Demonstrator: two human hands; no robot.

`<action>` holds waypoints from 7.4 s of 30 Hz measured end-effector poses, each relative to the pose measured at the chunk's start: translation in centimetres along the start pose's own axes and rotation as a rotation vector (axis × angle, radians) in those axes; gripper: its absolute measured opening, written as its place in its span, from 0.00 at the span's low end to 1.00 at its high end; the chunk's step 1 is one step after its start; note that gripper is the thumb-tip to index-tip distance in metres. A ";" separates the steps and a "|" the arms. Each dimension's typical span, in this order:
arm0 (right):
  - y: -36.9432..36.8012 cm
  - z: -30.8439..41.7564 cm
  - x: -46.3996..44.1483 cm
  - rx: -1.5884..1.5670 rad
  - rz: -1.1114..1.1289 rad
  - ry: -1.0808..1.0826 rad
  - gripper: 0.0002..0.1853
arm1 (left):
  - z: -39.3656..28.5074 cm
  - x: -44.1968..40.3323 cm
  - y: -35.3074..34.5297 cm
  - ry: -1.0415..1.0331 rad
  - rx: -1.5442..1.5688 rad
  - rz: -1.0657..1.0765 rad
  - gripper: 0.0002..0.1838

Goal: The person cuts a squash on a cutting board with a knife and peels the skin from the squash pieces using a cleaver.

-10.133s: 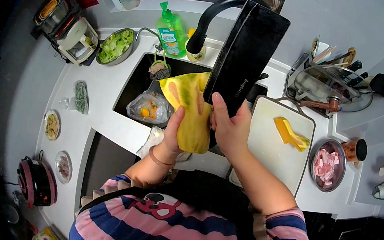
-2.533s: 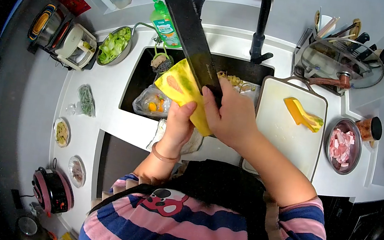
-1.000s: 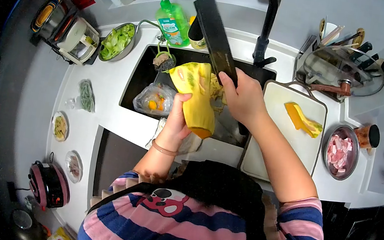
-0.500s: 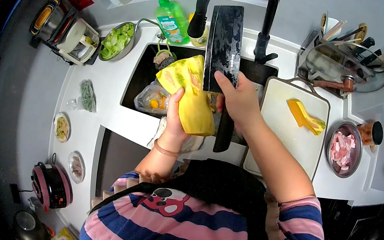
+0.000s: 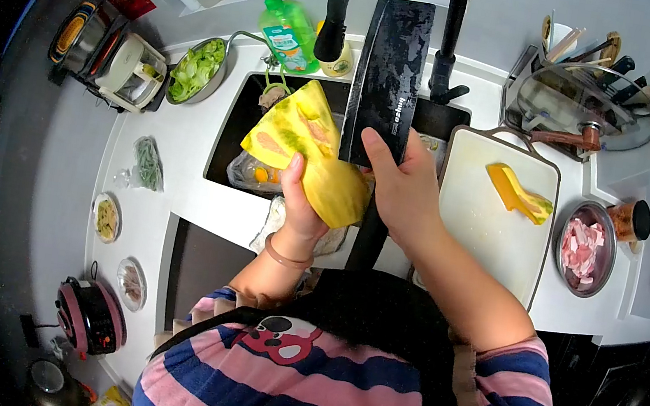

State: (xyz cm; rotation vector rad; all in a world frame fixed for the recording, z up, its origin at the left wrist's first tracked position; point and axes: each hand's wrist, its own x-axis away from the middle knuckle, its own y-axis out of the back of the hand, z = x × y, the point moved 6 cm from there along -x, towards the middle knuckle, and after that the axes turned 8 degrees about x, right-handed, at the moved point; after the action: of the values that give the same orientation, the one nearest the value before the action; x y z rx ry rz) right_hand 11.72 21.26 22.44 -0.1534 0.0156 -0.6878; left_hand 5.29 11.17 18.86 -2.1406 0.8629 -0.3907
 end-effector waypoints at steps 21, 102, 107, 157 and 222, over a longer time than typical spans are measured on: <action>-0.2 -0.6 1.9 -0.369 -0.113 -0.227 0.09 | 0.6 0.6 2.1 -0.212 -0.276 -0.004 0.38; 2.5 -0.1 -0.2 0.027 -0.076 -0.016 0.09 | 2.3 -0.4 0.5 0.281 0.171 -0.013 0.30; 2.6 -0.2 0.0 0.131 -0.062 0.009 0.10 | 2.1 0.0 -0.3 0.277 0.192 -0.043 0.30; 2.9 -0.1 0.0 0.242 0.069 -0.130 0.09 | 2.0 0.1 0.3 0.129 -0.339 0.295 0.24; -2.8 2.0 -0.6 0.802 0.043 0.656 0.11 | 0.8 -1.3 3.5 -0.231 -0.629 0.029 0.23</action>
State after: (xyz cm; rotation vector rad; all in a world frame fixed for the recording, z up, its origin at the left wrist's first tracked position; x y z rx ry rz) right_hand 9.65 19.78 24.77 0.8434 0.3655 -0.6314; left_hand 3.19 10.93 15.69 -2.6680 0.9654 0.1740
